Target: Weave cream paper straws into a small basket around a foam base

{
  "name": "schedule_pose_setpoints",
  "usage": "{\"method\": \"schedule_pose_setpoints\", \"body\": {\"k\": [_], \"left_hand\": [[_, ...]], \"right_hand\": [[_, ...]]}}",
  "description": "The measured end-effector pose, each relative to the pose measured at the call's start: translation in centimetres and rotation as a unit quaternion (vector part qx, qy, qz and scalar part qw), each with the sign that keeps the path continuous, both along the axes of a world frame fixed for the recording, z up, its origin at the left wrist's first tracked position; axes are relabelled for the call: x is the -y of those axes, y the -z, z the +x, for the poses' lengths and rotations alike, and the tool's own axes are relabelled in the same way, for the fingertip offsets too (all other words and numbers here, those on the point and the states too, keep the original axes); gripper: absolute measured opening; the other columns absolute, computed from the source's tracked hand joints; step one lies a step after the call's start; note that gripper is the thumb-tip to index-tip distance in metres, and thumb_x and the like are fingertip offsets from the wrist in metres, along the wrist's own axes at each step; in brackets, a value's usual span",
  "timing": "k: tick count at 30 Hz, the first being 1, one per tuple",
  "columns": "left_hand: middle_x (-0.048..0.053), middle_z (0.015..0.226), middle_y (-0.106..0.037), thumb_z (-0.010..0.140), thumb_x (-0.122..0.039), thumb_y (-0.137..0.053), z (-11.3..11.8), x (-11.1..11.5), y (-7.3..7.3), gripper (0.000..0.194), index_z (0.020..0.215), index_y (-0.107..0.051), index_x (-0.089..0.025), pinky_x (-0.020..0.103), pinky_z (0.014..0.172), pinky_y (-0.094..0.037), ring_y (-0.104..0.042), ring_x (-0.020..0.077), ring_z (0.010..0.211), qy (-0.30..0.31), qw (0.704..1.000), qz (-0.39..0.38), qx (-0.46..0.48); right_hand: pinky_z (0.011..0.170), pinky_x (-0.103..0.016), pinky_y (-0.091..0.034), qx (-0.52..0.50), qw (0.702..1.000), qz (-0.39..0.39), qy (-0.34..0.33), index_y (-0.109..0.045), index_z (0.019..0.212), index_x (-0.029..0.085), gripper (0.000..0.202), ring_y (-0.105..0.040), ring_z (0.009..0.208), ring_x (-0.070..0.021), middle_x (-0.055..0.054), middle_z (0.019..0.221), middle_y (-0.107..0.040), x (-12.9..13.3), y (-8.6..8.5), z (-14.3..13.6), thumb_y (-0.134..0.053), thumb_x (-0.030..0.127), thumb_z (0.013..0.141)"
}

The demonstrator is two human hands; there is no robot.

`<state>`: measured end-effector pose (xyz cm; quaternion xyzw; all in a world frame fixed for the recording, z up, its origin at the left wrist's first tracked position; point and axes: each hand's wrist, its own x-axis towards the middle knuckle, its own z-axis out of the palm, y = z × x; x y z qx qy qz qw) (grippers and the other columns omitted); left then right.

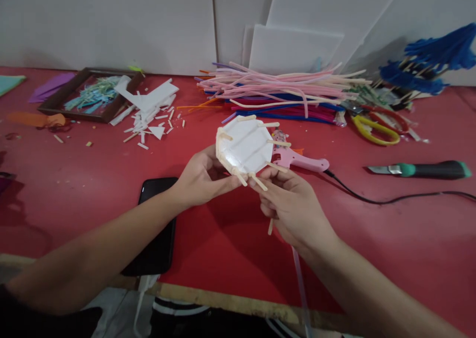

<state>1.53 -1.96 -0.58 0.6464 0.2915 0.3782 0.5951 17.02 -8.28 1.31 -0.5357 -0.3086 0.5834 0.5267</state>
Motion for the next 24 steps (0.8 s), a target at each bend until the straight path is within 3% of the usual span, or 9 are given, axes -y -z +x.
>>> {"method": "schedule_pose_setpoints", "body": {"k": [4, 8, 12, 16, 24], "left_hand": [[0.010, 0.097, -0.072, 0.067, -0.029, -0.078, 0.0, 0.0, -0.1, 0.044, 0.104, -0.060, -0.014, 0.027, 0.070, -0.054, -0.068, 0.0186, 0.082, 0.002, 1.000, 0.006, -0.001], [0.008, 0.093, -0.072, 0.070, -0.028, -0.077, 0.0, 0.1, -0.2, 0.035, 0.098, -0.061, -0.014, 0.029, 0.074, -0.054, -0.067, 0.0176, 0.082, -0.002, 1.000, 0.002, 0.002], [0.007, 0.093, -0.071, 0.070, -0.023, -0.074, 0.0, 0.0, -0.2, 0.031, 0.095, -0.058, -0.015, 0.027, 0.075, -0.054, -0.065, 0.0149, 0.081, -0.020, 0.999, -0.005, 0.045], [0.007, 0.093, -0.071, 0.070, -0.024, -0.074, 0.0, 0.1, -0.4, 0.030, 0.095, -0.059, -0.015, 0.026, 0.073, -0.053, -0.065, 0.0147, 0.080, -0.019, 0.999, -0.012, 0.041], [0.008, 0.097, -0.073, 0.071, -0.029, -0.076, -0.2, 0.1, -0.2, 0.034, 0.098, -0.059, -0.016, 0.027, 0.073, -0.054, -0.067, 0.0155, 0.081, 0.007, 0.999, -0.020, 0.049]], "right_hand": [[0.033, -0.015, -0.020, 0.001, 1.000, 0.002, 0.004, -0.051, 0.063, 0.020, 0.044, -0.029, 0.038, -0.0009, 0.009, 0.048, -0.042, 0.2, 0.5, -0.3, -0.087, 0.042, 0.053], [0.032, -0.016, -0.025, 0.068, 0.997, 0.019, 0.013, -0.055, 0.067, 0.020, 0.035, -0.035, 0.038, -0.0027, 0.008, 0.051, -0.046, 0.7, 1.0, -0.1, -0.083, 0.040, 0.063], [0.030, -0.017, -0.026, 0.046, 0.998, 0.036, -0.015, -0.060, 0.077, 0.020, 0.035, -0.039, 0.038, -0.0039, 0.006, 0.057, -0.054, 0.8, 0.9, 0.1, -0.081, 0.045, 0.064], [0.031, -0.017, -0.027, 0.049, 0.998, 0.039, 0.014, -0.061, 0.083, 0.021, 0.033, -0.039, 0.039, -0.0038, 0.006, 0.058, -0.056, 0.7, 0.9, 0.0, -0.080, 0.043, 0.068], [0.037, -0.021, -0.034, 0.162, 0.983, 0.080, -0.014, -0.064, 0.083, 0.022, 0.024, -0.044, 0.044, -0.0057, 0.003, 0.064, -0.059, 0.8, 1.8, 0.8, -0.071, 0.045, 0.080]]}}
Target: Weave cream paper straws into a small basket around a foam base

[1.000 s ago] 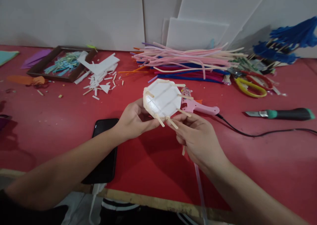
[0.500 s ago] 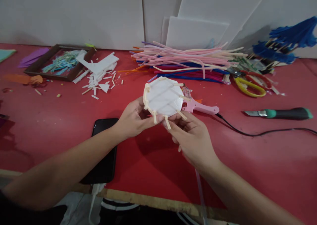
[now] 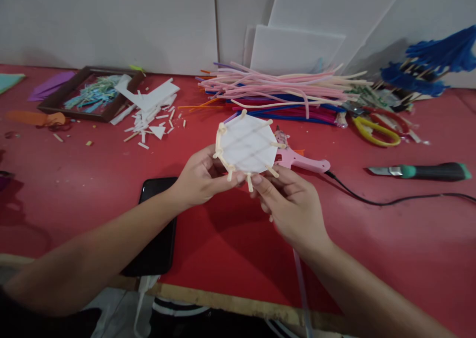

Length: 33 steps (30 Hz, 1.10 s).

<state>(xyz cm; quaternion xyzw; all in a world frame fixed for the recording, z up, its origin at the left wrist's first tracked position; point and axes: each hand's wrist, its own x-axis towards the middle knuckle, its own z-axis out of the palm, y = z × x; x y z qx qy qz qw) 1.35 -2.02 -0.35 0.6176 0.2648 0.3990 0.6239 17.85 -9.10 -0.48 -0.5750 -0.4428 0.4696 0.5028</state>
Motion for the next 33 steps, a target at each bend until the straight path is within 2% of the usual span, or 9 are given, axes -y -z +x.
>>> {"method": "schedule_pose_setpoints", "body": {"k": [6, 11, 17, 19, 23, 25, 27, 29, 33], "left_hand": [[0.006, 0.088, -0.073, 0.065, -0.033, -0.081, 0.1, 0.1, -0.1, 0.038, 0.092, -0.060, -0.016, 0.025, 0.067, -0.054, -0.068, 0.0165, 0.078, -0.007, 1.000, -0.005, -0.015], [0.006, 0.089, -0.074, 0.066, -0.033, -0.081, 0.1, 0.3, -0.4, 0.036, 0.092, -0.063, -0.016, 0.029, 0.071, -0.055, -0.069, 0.0189, 0.081, -0.010, 0.999, 0.002, -0.037], [0.008, 0.094, -0.073, 0.068, -0.029, -0.079, 0.1, 0.4, -0.4, 0.042, 0.103, -0.059, -0.016, 0.027, 0.072, -0.055, -0.069, 0.0188, 0.086, -0.008, 0.999, -0.033, -0.029], [0.009, 0.097, -0.073, 0.069, -0.027, -0.079, 0.1, 0.4, -0.4, 0.043, 0.104, -0.057, -0.016, 0.027, 0.074, -0.056, -0.070, 0.0190, 0.088, -0.003, 0.999, -0.049, -0.025], [0.008, 0.093, -0.073, 0.067, -0.023, -0.079, 0.4, 0.4, -0.4, 0.037, 0.097, -0.059, -0.015, 0.028, 0.074, -0.055, -0.069, 0.0174, 0.083, -0.013, 0.997, -0.081, -0.011], [0.006, 0.085, -0.072, 0.066, -0.023, -0.079, 0.5, 0.3, -0.5, 0.033, 0.091, -0.060, -0.014, 0.029, 0.072, -0.056, -0.068, 0.0157, 0.077, -0.022, 0.994, -0.104, 0.001], [0.004, 0.079, -0.070, 0.065, -0.025, -0.081, 0.5, 0.2, -0.6, 0.034, 0.089, -0.060, -0.013, 0.029, 0.071, -0.056, -0.067, 0.0140, 0.072, -0.030, 0.990, -0.140, 0.008], [0.004, 0.078, -0.071, 0.063, -0.029, -0.084, 0.4, 0.1, -0.7, 0.040, 0.091, -0.061, -0.012, 0.029, 0.071, -0.057, -0.068, 0.0133, 0.071, -0.036, 0.984, -0.174, 0.009], [0.004, 0.078, -0.072, 0.058, -0.033, -0.088, 0.4, 0.1, -0.8, 0.048, 0.092, -0.062, -0.012, 0.029, 0.071, -0.059, -0.070, 0.0140, 0.071, -0.034, 0.981, -0.192, 0.016]], "right_hand": [[0.039, -0.020, -0.034, 0.062, 0.998, 0.033, 0.010, -0.062, 0.070, 0.020, 0.029, -0.041, 0.044, -0.0060, 0.002, 0.057, -0.056, 0.1, -1.0, -0.4, -0.068, 0.045, 0.081], [0.038, -0.020, -0.032, 0.080, 0.994, 0.067, 0.024, -0.067, 0.076, 0.021, 0.018, -0.040, 0.043, -0.0065, 0.003, 0.054, -0.054, 0.3, -0.9, -0.8, -0.066, 0.038, 0.082], [0.033, -0.019, -0.031, -0.022, 0.998, -0.044, 0.025, -0.061, 0.071, 0.020, 0.024, -0.041, 0.040, -0.0054, 0.003, 0.056, -0.055, -0.1, -1.3, -0.6, -0.072, 0.040, 0.077], [0.033, -0.019, -0.029, -0.036, 0.997, -0.055, 0.035, -0.059, 0.072, 0.020, 0.026, -0.040, 0.039, -0.0050, 0.004, 0.056, -0.055, -0.2, -1.4, -0.5, -0.074, 0.041, 0.075], [0.034, -0.019, -0.030, -0.031, 0.997, -0.002, 0.065, -0.050, 0.077, 0.024, 0.032, -0.041, 0.039, -0.0063, 0.008, 0.053, -0.054, -0.2, -1.2, -0.5, -0.078, 0.040, 0.072], [0.038, -0.020, -0.036, 0.039, 0.994, 0.051, 0.084, -0.050, 0.075, 0.025, 0.029, -0.047, 0.042, -0.0079, 0.007, 0.055, -0.057, 0.0, -1.1, -0.7, -0.076, 0.038, 0.074], [0.046, -0.023, -0.046, 0.162, 0.976, 0.120, 0.078, -0.058, 0.077, 0.024, 0.016, -0.057, 0.052, -0.0109, 0.002, 0.064, -0.065, 0.2, -1.1, -0.7, -0.071, 0.033, 0.079], [0.056, -0.026, -0.053, 0.290, 0.934, 0.202, 0.051, -0.066, 0.083, 0.025, 0.002, -0.066, 0.064, -0.0144, -0.001, 0.076, -0.071, 0.3, -1.1, -0.7, -0.066, 0.026, 0.084], [0.065, -0.027, -0.056, 0.449, 0.825, 0.341, 0.038, -0.071, 0.094, 0.026, 0.017, -0.070, 0.072, -0.0157, -0.003, 0.081, -0.075, 0.2, -1.0, -0.5, -0.060, 0.015, 0.087]]}}
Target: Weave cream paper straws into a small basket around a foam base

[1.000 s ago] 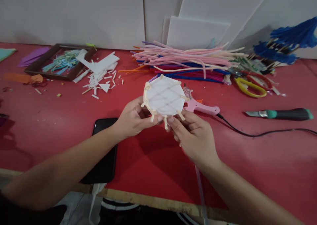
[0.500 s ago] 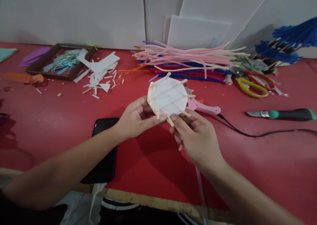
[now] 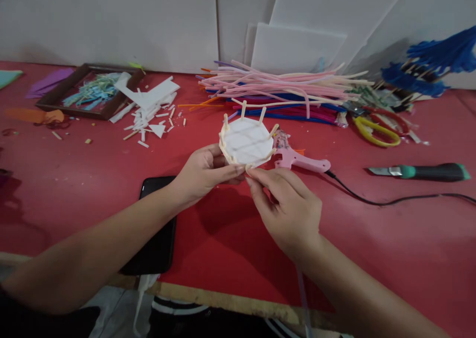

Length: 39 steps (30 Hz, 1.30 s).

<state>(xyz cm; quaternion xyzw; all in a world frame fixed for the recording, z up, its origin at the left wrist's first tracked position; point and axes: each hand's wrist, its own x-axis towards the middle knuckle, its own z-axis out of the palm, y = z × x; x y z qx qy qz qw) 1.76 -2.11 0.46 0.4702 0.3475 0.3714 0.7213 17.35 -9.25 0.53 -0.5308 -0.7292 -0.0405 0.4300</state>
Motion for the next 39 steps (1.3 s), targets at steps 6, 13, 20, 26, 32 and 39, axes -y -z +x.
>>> {"method": "schedule_pose_setpoints", "body": {"k": [6, 13, 20, 26, 32, 39], "left_hand": [[0.004, 0.076, -0.073, 0.055, -0.031, -0.089, 0.0, 0.1, 0.1, 0.048, 0.091, -0.064, -0.012, 0.030, 0.072, -0.060, -0.069, 0.0125, 0.067, 0.010, 0.999, -0.024, 0.022], [0.004, 0.074, -0.073, 0.050, -0.023, -0.092, -0.1, -0.1, -0.3, 0.049, 0.088, -0.063, -0.011, 0.032, 0.072, -0.059, -0.069, 0.0136, 0.065, 0.040, 0.996, -0.072, 0.015], [0.003, 0.075, -0.072, 0.051, -0.025, -0.091, -0.1, -0.3, 0.0, 0.046, 0.086, -0.064, -0.012, 0.029, 0.070, -0.059, -0.068, 0.0123, 0.066, 0.053, 0.996, -0.068, 0.031], [0.005, 0.083, -0.073, 0.054, -0.029, -0.090, -0.4, -0.3, 0.2, 0.042, 0.087, -0.071, -0.012, 0.034, 0.082, -0.056, -0.069, 0.0162, 0.081, 0.088, 0.995, -0.031, 0.027], [0.003, 0.077, -0.073, 0.055, -0.026, -0.089, -0.5, -0.1, -0.1, 0.030, 0.075, -0.072, -0.011, 0.030, 0.081, -0.055, -0.066, 0.0114, 0.074, 0.113, 0.992, -0.043, 0.022], [0.001, 0.068, -0.069, 0.050, -0.022, -0.091, -0.4, -0.3, 0.1, 0.030, 0.069, -0.070, -0.011, 0.027, 0.074, -0.057, -0.064, 0.0094, 0.066, 0.080, 0.994, -0.057, 0.035]], "right_hand": [[0.061, -0.026, -0.052, 0.065, 0.996, 0.053, 0.023, -0.072, 0.093, 0.028, 0.019, -0.066, 0.063, -0.0142, 0.000, 0.071, -0.071, -0.2, 0.3, 0.3, -0.062, 0.014, 0.086], [0.065, -0.028, -0.052, 0.066, 0.994, 0.062, -0.055, -0.070, 0.091, 0.027, 0.021, -0.067, 0.068, -0.0152, -0.001, 0.077, -0.074, -0.7, -0.1, 1.3, -0.061, 0.009, 0.085], [0.053, -0.028, -0.047, 0.008, 1.000, -0.019, -0.024, -0.068, 0.092, 0.026, 0.010, -0.063, 0.059, -0.0142, -0.001, 0.072, -0.071, -0.9, -0.3, 1.4, -0.062, 0.020, 0.087], [0.062, -0.031, -0.054, -0.012, 0.998, -0.036, -0.041, -0.071, 0.092, 0.030, 0.017, -0.069, 0.070, -0.0175, -0.001, 0.079, -0.075, -0.6, -0.3, 1.3, -0.060, 0.018, 0.088], [0.061, -0.027, -0.054, 0.007, 0.999, -0.004, -0.049, -0.073, 0.093, 0.028, 0.019, -0.070, 0.071, -0.0160, -0.001, 0.079, -0.075, -0.4, 0.0, 1.2, -0.062, 0.014, 0.086], [0.068, -0.030, -0.055, 0.012, 0.996, -0.004, -0.088, -0.070, 0.105, 0.027, 0.025, -0.069, 0.075, -0.0166, -0.003, 0.084, -0.075, -0.7, 0.2, 1.3, -0.057, 0.013, 0.088]]}}
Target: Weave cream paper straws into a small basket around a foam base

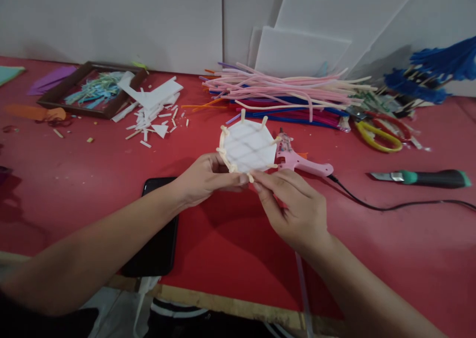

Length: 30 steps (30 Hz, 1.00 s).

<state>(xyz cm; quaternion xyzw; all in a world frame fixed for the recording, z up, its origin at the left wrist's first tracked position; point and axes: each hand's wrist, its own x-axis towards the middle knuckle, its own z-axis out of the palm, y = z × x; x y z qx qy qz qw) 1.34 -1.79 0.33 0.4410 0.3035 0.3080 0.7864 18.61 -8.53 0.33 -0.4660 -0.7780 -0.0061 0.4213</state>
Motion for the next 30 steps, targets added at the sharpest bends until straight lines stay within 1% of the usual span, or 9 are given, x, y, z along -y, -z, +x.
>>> {"method": "schedule_pose_setpoints", "body": {"k": [6, 9, 11, 13, 17, 20, 23, 26, 30], "left_hand": [[0.001, 0.068, -0.068, 0.052, -0.022, -0.088, -0.2, -0.1, -0.1, 0.027, 0.069, -0.070, -0.012, 0.023, 0.064, -0.055, -0.064, 0.0099, 0.067, -0.015, 0.999, -0.020, -0.035], [0.002, 0.071, -0.069, 0.053, -0.027, -0.088, -0.4, -0.2, 0.0, 0.028, 0.069, -0.070, -0.013, 0.022, 0.061, -0.054, -0.065, 0.0106, 0.069, -0.024, 0.997, -0.034, -0.058], [0.002, 0.069, -0.069, 0.051, -0.031, -0.090, -0.4, -0.2, 0.0, 0.032, 0.067, -0.070, -0.012, 0.022, 0.061, -0.053, -0.064, 0.0093, 0.065, -0.029, 0.997, -0.040, -0.055], [0.000, 0.065, -0.068, 0.047, -0.035, -0.092, -0.4, -0.3, 0.0, 0.036, 0.064, -0.070, -0.012, 0.021, 0.064, -0.052, -0.062, 0.0076, 0.063, -0.029, 0.998, -0.043, -0.032], [0.000, 0.068, -0.071, 0.047, -0.032, -0.092, -0.3, -0.2, 0.0, 0.033, 0.066, -0.073, -0.013, 0.024, 0.081, -0.052, -0.065, 0.0071, 0.069, -0.012, 0.999, -0.036, 0.028], [0.001, 0.075, -0.074, 0.053, -0.028, -0.091, -0.5, -0.2, 0.1, 0.028, 0.073, -0.075, -0.015, 0.030, 0.093, -0.049, -0.068, 0.0103, 0.079, -0.005, 0.999, -0.035, 0.038], [0.002, 0.079, -0.076, 0.055, -0.026, -0.090, -0.6, -0.1, 0.2, 0.028, 0.077, -0.076, -0.014, 0.033, 0.098, -0.047, -0.070, 0.0129, 0.085, 0.001, 0.998, -0.049, 0.032], [0.002, 0.079, -0.076, 0.055, -0.023, -0.090, -0.6, 0.0, -0.1, 0.029, 0.077, -0.075, -0.013, 0.029, 0.093, -0.049, -0.070, 0.0108, 0.080, -0.009, 0.997, -0.071, 0.043], [0.005, 0.076, -0.076, 0.051, -0.025, -0.093, -0.8, 0.1, -0.7, 0.034, 0.077, -0.074, -0.012, 0.032, 0.083, -0.056, -0.072, 0.0156, 0.076, 0.012, 0.990, -0.109, 0.084]], "right_hand": [[0.067, -0.030, -0.055, 0.044, 0.998, 0.034, -0.003, -0.071, 0.096, 0.027, 0.017, -0.069, 0.073, -0.0168, -0.002, 0.080, -0.074, -0.4, -0.7, 1.2, -0.059, 0.017, 0.087], [0.068, -0.033, -0.055, 0.087, 0.989, 0.057, 0.106, -0.068, 0.087, 0.025, 0.013, -0.069, 0.074, -0.0193, -0.004, 0.078, -0.072, -1.2, -0.7, 3.9, -0.055, 0.022, 0.089], [0.075, -0.041, -0.056, 0.128, 0.976, 0.015, 0.177, -0.068, 0.096, 0.020, 0.020, -0.069, 0.083, -0.0258, -0.011, 0.088, -0.073, -2.1, 0.1, 6.3, -0.052, 0.026, 0.087], [0.084, -0.052, -0.053, 0.202, 0.965, -0.053, 0.157, -0.065, 0.109, 0.012, 0.037, -0.066, 0.099, -0.0347, -0.019, 0.104, -0.071, -3.0, 1.4, 8.5, -0.047, 0.025, 0.080], [0.086, -0.042, -0.055, 0.203, 0.965, -0.125, 0.110, -0.062, 0.119, 0.015, 0.043, -0.068, 0.100, -0.0273, -0.014, 0.112, -0.071, -4.0, 3.8, 10.8, -0.046, 0.025, 0.080], [0.077, -0.040, -0.057, 0.175, 0.971, -0.106, 0.125, -0.063, 0.118, 0.015, 0.040, -0.070, 0.091, -0.0261, -0.014, 0.104, -0.074, -3.9, 3.8, 10.1, -0.047, 0.032, 0.086], [0.076, -0.038, -0.056, 0.158, 0.973, -0.081, 0.149, -0.061, 0.123, 0.016, 0.040, -0.070, 0.089, -0.0245, -0.013, 0.102, -0.074, -3.3, 2.7, 7.9, -0.044, 0.031, 0.090], [0.073, -0.033, -0.056, 0.097, 0.969, -0.006, 0.225, -0.062, 0.122, 0.021, 0.038, -0.070, 0.087, -0.0223, -0.008, 0.098, -0.074, -2.7, 1.2, 5.2, -0.057, 0.033, 0.087], [0.072, -0.033, -0.055, 0.001, 0.967, 0.086, 0.241, -0.065, 0.116, 0.023, 0.034, -0.069, 0.082, -0.0209, -0.006, 0.092, -0.072, -2.1, 0.5, 3.0, -0.066, 0.031, 0.083]]}}
